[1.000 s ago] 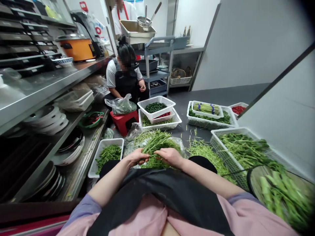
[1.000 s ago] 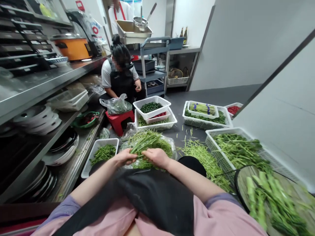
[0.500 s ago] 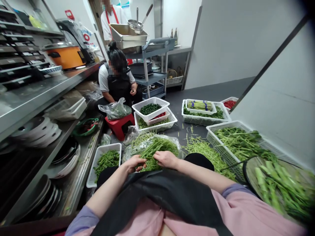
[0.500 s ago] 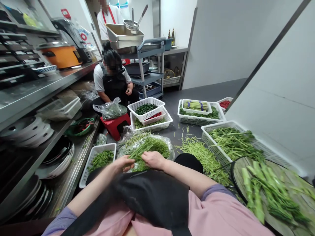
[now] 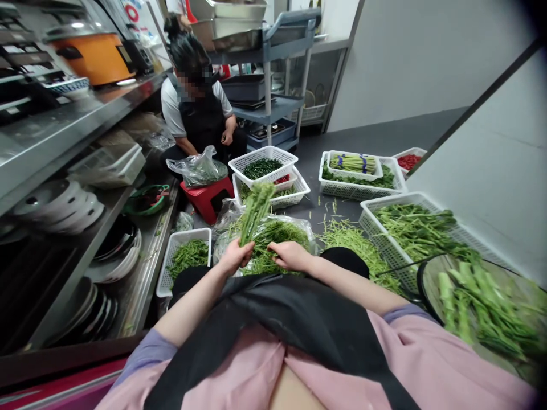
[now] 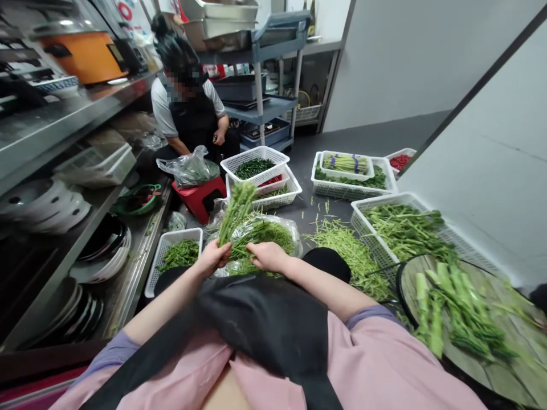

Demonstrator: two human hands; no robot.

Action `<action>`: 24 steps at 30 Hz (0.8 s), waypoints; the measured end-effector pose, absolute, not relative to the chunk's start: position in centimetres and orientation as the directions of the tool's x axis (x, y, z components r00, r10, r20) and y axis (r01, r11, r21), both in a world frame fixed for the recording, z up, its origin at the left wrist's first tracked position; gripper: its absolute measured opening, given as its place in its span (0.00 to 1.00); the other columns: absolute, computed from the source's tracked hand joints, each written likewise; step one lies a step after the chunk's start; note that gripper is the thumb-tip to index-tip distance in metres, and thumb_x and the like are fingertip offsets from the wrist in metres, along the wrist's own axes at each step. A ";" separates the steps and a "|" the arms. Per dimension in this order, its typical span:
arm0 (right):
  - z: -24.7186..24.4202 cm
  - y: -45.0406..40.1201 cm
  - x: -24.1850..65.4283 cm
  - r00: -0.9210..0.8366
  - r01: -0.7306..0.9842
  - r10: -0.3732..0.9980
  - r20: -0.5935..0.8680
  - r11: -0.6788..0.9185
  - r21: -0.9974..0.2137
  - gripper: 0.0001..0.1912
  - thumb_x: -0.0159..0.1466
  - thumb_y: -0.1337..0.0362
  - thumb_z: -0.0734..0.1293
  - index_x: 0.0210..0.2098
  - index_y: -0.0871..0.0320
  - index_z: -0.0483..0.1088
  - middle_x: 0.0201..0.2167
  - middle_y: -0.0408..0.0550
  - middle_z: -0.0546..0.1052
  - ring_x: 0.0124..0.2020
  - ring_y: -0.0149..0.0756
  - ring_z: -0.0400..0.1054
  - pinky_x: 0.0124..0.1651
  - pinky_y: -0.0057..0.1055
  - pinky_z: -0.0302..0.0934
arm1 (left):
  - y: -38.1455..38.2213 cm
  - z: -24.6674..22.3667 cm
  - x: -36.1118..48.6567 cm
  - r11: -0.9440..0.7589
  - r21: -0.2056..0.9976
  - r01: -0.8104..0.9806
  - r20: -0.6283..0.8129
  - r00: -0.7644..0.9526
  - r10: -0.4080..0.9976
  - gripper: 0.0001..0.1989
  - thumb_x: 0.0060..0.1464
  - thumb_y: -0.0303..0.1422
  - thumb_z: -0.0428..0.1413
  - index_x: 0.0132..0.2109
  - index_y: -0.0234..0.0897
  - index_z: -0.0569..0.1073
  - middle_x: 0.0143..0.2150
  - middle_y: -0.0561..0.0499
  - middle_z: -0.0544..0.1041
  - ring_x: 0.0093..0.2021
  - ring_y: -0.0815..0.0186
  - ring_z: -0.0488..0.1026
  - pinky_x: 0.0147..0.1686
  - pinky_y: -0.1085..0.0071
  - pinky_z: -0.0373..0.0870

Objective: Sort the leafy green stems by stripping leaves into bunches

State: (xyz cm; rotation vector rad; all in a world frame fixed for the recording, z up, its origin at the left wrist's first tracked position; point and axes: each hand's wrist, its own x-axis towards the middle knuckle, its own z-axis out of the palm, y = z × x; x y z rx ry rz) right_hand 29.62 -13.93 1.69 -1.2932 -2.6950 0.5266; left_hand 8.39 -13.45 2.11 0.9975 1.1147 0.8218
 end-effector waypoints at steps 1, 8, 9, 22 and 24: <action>1.6 -14.1 29.1 -0.624 0.745 0.780 -0.055 0.571 -0.345 0.18 0.65 0.63 0.61 0.53 0.62 0.68 0.39 0.57 0.80 0.37 0.40 0.74 0.37 0.30 0.60 | -13.7 2.0 8.8 0.342 0.939 -0.037 -0.320 0.266 0.909 0.29 0.37 0.51 0.67 0.32 0.39 0.59 0.16 0.64 0.59 0.12 0.79 0.51 0.12 0.79 0.45; 1.0 -13.5 28.4 -0.635 0.635 0.772 0.002 0.524 -0.567 0.15 0.66 0.62 0.61 0.47 0.60 0.74 0.43 0.54 0.79 0.42 0.39 0.73 0.43 0.30 0.62 | -14.1 1.7 8.9 0.333 0.941 -0.066 -0.307 0.254 0.917 0.26 0.40 0.47 0.66 0.32 0.39 0.59 0.16 0.64 0.59 0.12 0.80 0.50 0.12 0.79 0.45; 0.9 -13.3 28.4 -0.627 0.616 0.779 0.017 0.509 -0.602 0.14 0.66 0.62 0.62 0.45 0.61 0.75 0.43 0.54 0.79 0.42 0.38 0.73 0.44 0.30 0.62 | -14.1 1.8 8.8 0.328 0.942 -0.074 -0.300 0.256 0.919 0.25 0.41 0.46 0.66 0.32 0.39 0.59 0.16 0.64 0.60 0.12 0.79 0.50 0.12 0.79 0.45; 0.5 -12.9 28.1 -0.547 0.471 0.830 0.108 0.412 -0.780 0.10 0.62 0.65 0.59 0.24 0.59 0.64 0.24 0.41 0.65 0.28 0.29 0.58 0.35 0.26 0.54 | -13.5 3.3 10.1 0.284 0.951 -0.126 -0.242 0.272 0.931 0.23 0.40 0.44 0.66 0.32 0.37 0.62 0.17 0.61 0.64 0.12 0.79 0.54 0.13 0.78 0.46; 0.2 -12.9 28.3 -0.566 0.458 0.818 0.102 0.415 -0.786 0.11 0.63 0.64 0.57 0.26 0.59 0.63 0.25 0.42 0.65 0.29 0.29 0.58 0.35 0.27 0.54 | -13.5 3.6 10.3 0.284 0.950 -0.133 -0.241 0.273 0.932 0.22 0.41 0.44 0.66 0.33 0.36 0.63 0.17 0.61 0.64 0.12 0.79 0.55 0.14 0.78 0.48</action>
